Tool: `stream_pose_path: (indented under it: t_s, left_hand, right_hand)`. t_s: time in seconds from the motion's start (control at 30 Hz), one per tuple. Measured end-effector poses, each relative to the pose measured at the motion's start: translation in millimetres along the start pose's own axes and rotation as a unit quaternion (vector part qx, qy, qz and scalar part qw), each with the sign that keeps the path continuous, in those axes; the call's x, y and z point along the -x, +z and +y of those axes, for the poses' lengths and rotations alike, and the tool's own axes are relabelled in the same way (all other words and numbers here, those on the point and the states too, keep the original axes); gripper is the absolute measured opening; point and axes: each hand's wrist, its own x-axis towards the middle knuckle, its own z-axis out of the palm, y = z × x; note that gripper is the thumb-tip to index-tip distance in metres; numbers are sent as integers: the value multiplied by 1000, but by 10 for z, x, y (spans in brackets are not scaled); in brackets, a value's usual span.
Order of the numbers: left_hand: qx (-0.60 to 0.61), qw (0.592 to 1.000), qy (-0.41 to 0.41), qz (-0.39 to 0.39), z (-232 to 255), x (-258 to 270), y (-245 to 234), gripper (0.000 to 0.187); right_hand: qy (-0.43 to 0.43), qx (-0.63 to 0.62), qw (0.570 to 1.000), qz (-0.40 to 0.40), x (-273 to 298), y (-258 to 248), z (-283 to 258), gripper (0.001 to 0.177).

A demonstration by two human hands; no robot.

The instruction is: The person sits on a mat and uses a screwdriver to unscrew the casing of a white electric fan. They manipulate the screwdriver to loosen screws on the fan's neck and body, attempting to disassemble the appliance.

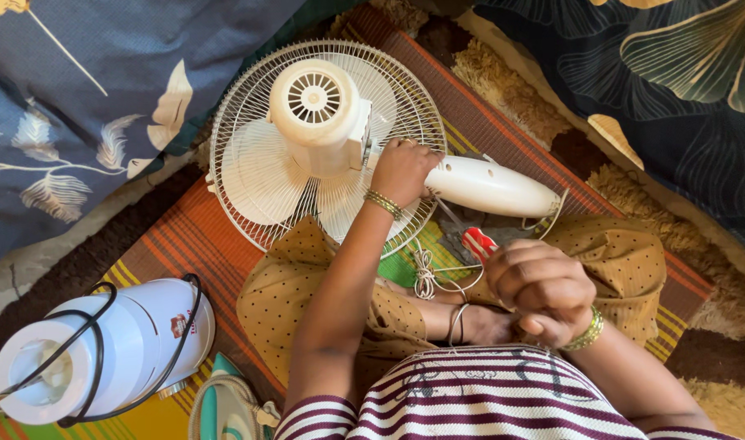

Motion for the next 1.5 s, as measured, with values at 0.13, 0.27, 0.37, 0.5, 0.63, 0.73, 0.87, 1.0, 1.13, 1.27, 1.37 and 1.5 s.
stream_pose_path:
  t_s: [0.13, 0.27, 0.37, 0.5, 0.63, 0.73, 0.87, 1.0, 1.13, 1.27, 1.37, 1.5]
  left_hand:
    - [-17, 1000, -12, -20, 21, -33, 5, 74]
    - [-20, 1000, -8, -13, 37, -5, -51, 75]
    - [-24, 1000, -13, -14, 81, 18, -118, 76]
    - [-7, 1000, -21, -9, 155, 55, -180, 77]
    - [-52, 997, -26, 44, 220, 42, -153, 84]
    - [-11, 998, -45, -38, 186, 69, -131, 76]
    - [-13, 1000, -17, 8, 159, 92, -114, 75]
    - [-25, 999, -1, 33, 181, 150, -111, 75]
    - [-87, 991, -6, 103, 287, 217, -126, 80]
    - [-82, 980, 7, 179, 582, 350, 154, 56]
    - [12, 998, -52, 32, 980, 610, 486, 17]
    - [10, 989, -146, -15, 1307, 853, 1016, 36]
  right_hand:
    - [2, 22, 1000, 15, 32, 32, 77, 36]
    - [1, 28, 1000, 8, 44, 11, 158, 34]
    - [-6, 28, 1000, 0, 33, 21, 232, 32]
    - [3, 22, 999, -28, 67, -54, 121, 31]
    - [6, -75, 997, -35, 140, -235, -35, 33]
    - [-7, -96, 995, -10, 200, -361, -134, 36]
    - [-24, -102, 994, 35, 298, -482, -174, 39]
    - [0, -73, 991, 114, 463, -453, -276, 43]
    - [11, -55, 988, 141, 608, -446, -332, 44]
    - [18, -43, 987, 157, 895, -502, -307, 46]
    - [19, -49, 980, 191, 1119, -547, -163, 46]
    - [69, -33, 963, 257, 1340, -454, -17, 44]
